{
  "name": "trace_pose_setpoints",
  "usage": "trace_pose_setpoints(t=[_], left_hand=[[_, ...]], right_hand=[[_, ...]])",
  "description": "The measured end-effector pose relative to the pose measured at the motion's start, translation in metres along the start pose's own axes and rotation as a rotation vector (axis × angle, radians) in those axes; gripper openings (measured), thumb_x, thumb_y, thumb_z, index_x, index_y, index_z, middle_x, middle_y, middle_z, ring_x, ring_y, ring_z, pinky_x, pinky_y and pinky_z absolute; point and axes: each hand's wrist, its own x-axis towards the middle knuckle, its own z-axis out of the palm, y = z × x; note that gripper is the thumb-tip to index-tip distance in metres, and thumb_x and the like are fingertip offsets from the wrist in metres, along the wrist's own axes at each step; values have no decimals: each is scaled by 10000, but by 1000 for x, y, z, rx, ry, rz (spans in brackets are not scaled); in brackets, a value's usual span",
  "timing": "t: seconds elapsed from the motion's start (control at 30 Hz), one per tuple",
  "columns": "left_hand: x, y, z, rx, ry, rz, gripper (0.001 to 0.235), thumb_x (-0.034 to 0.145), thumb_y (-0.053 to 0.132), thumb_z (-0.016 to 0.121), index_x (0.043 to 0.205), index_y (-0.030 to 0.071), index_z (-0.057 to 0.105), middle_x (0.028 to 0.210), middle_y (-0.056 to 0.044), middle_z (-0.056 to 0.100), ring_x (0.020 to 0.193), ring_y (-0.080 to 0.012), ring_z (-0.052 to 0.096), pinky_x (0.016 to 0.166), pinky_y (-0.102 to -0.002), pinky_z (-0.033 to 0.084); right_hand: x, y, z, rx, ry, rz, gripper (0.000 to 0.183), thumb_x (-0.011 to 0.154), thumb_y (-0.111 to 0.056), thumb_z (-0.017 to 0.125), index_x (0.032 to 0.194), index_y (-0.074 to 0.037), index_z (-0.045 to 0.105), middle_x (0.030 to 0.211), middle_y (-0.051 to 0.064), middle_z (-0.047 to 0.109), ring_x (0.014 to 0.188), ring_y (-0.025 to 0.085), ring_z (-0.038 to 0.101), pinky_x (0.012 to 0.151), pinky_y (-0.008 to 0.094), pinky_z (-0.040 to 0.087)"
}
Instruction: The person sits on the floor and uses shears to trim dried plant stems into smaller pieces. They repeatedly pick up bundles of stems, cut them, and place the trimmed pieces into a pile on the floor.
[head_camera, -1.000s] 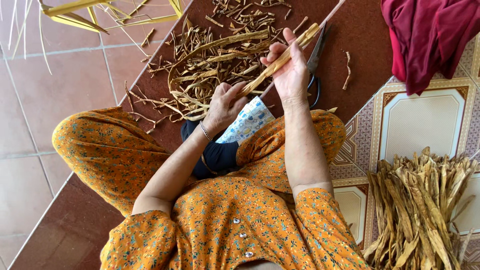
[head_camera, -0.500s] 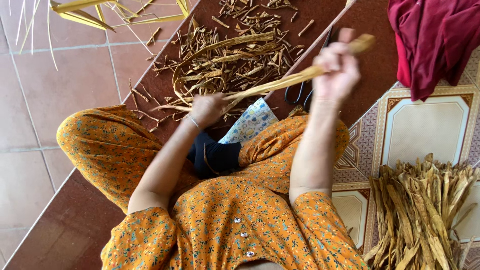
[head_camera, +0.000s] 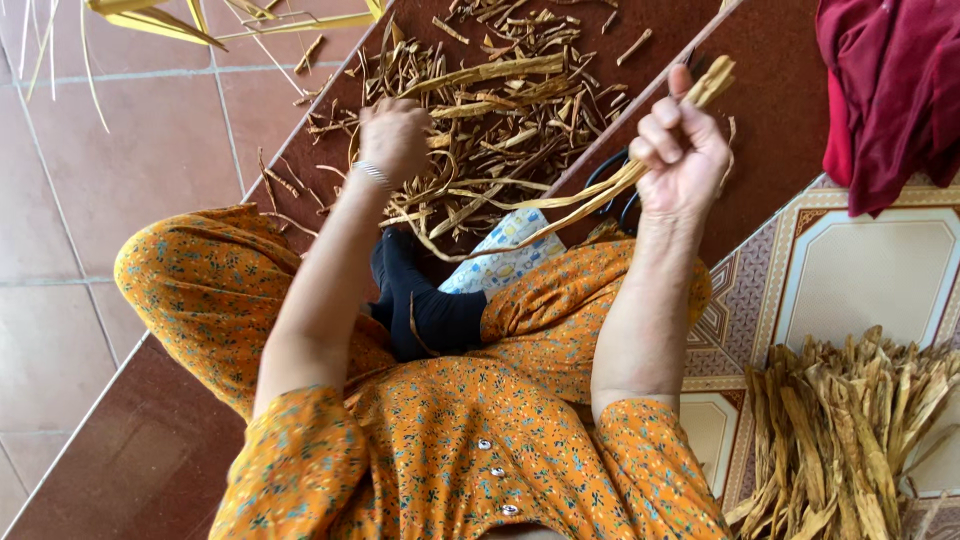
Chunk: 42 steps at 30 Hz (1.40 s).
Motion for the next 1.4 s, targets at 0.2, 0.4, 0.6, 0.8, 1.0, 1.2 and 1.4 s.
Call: trace_pose_setpoints(t=[0.2, 0.4, 0.6, 0.8, 1.0, 1.2, 1.4], left_hand=[[75, 46, 70, -3, 83, 13, 428, 831, 27, 646, 1253, 104, 642, 1281, -101, 604, 1258, -298, 466, 1086, -548, 351], [64, 66, 80, 68, -19, 36, 448, 883, 104, 644, 1315, 220, 611, 1256, -84, 619, 1270, -310, 455, 1139, -670, 235], [62, 51, 16, -129, -551, 74, 258, 1093, 407, 524, 1251, 399, 728, 1217, -91, 685, 1238, -292, 570, 1183, -579, 314], [96, 44, 22, -239, 206, 36, 259, 951, 201, 636, 1146, 329, 750, 1239, -59, 613, 1249, -302, 474, 1154, -642, 195], [123, 52, 63, 100, 287, -14, 245, 845, 51, 679, 1074, 129, 714, 1106, -101, 661, 1234, -325, 488, 1157, -698, 104], [106, 66, 31, -190, 192, -71, 42, 906, 117, 680, 923, 140, 649, 967, -76, 670, 971, -257, 570, 982, -532, 407], [36, 98, -13, -1056, 77, 69, 64, 1006, 169, 634, 1003, 117, 672, 814, -5, 680, 597, -90, 565, 502, -245, 519]], right_hand=[[-2, 6, 9, -36, 123, -28, 323, 1099, -95, 495, 1369, 6, 640, 887, 89, 652, 612, 113, 438, 538, 259, 376], [-3, -2, 6, 12, 138, -12, 306, 1100, -120, 486, 1346, -21, 638, 909, 91, 648, 625, 123, 433, 583, 281, 372], [-3, -1, 10, -6, 139, -5, 304, 1101, -117, 494, 1357, -21, 627, 910, 89, 641, 632, 119, 433, 592, 279, 370], [0, 1, 15, -53, 169, -27, 298, 1081, -95, 513, 1343, -16, 631, 897, 88, 639, 623, 120, 439, 581, 275, 366], [1, 0, 12, -56, 216, -37, 282, 1054, -95, 546, 1307, -18, 644, 876, 78, 633, 613, 115, 442, 558, 264, 360], [4, 18, 16, -366, 227, -83, 199, 1105, -117, 618, 1246, 18, 659, 878, 81, 649, 574, 69, 441, 470, 208, 341], [11, 41, 41, -583, 290, 29, 352, 992, -230, 630, 1236, 24, 640, 986, 134, 757, 605, 88, 574, 472, 198, 451]])
